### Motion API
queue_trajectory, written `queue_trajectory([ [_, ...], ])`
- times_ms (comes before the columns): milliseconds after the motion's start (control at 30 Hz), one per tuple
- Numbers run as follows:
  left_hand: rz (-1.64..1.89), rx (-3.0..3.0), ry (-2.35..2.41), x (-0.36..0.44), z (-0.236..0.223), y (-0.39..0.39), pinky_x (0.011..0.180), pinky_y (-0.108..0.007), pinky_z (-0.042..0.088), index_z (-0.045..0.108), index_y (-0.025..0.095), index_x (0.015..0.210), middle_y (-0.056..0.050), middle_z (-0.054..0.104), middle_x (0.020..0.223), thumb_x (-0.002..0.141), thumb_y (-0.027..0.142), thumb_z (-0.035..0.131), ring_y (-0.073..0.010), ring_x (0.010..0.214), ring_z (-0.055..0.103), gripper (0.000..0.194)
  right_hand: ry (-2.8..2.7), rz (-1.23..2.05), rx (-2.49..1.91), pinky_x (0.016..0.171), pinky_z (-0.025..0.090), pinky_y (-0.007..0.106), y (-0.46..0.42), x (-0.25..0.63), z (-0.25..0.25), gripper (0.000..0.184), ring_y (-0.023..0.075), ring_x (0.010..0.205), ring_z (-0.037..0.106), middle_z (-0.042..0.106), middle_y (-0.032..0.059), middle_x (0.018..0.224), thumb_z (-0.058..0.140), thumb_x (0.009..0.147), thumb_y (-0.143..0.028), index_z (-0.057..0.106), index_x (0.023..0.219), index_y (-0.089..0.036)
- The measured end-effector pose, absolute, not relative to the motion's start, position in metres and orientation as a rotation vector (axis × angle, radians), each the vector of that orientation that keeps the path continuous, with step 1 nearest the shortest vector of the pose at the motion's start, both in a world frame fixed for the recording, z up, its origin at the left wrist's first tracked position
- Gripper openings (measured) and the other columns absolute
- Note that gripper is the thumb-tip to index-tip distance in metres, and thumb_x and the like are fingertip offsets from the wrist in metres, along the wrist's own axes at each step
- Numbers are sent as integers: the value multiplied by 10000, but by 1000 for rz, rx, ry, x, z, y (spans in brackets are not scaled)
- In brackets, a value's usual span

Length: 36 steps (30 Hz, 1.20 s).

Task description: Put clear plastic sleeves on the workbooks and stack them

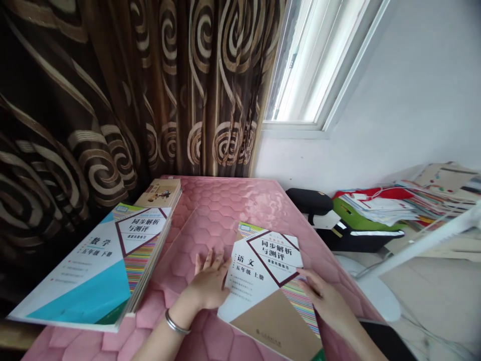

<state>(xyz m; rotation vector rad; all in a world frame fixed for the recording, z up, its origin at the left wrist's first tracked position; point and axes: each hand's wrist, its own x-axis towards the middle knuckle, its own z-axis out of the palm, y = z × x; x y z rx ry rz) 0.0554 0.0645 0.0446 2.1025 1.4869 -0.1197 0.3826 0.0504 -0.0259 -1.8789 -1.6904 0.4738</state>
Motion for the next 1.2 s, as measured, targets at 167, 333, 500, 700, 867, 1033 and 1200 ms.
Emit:
queue_trajectory([
  [167,-48,2146,1522,55,37,59,1081,-610,-157,120,323,1484,41,-12,1567,838,578,337,-299,1406,-172,728,-2077,449,-1763,866,505,343,43,398,-17,407,226,1036,621,684,36,1102,343,860,-259,650,1115,-340],
  [333,-22,2174,1526,53,31,59,1079,-621,-152,106,346,1481,43,3,1569,835,633,324,-310,1410,-163,740,-2561,-211,-1511,794,519,346,44,410,-6,713,218,1019,606,633,14,1185,390,715,-24,523,1269,-452],
  [500,63,2207,1512,50,19,59,1070,-622,-167,92,365,1477,43,10,1571,855,626,287,-315,1410,-161,703,-2600,-861,-999,861,472,401,49,418,-7,615,230,1095,547,602,32,1239,388,777,-37,510,1294,-349],
  [700,100,2207,1518,50,12,60,1067,-620,-169,107,363,1478,44,29,1572,848,621,313,-317,1418,-138,711,-2621,-1059,-703,968,393,395,56,412,-4,462,208,1163,487,585,-4,1282,362,857,-59,587,1207,-261],
  [867,39,2202,1543,52,19,61,1065,-635,-155,119,341,1481,35,38,1571,850,585,336,-321,1417,-139,710,-2714,-1026,-589,972,419,397,68,409,2,494,205,1214,482,559,34,1317,311,866,-19,555,1258,-196],
  [1033,10,2212,1543,53,23,60,1067,-639,-139,118,342,1480,31,42,1570,856,579,330,-319,1418,-136,700,-2852,-846,-544,983,444,405,76,412,2,528,205,1245,471,533,89,1347,368,852,1,474,1339,-174],
  [1200,-8,2205,1528,53,24,63,1067,-641,-132,117,335,1481,17,59,1571,854,580,339,-316,1418,-132,709,-2876,-778,-588,956,472,385,76,414,-1,552,188,1223,498,570,77,1309,355,853,6,449,1359,-192],
])
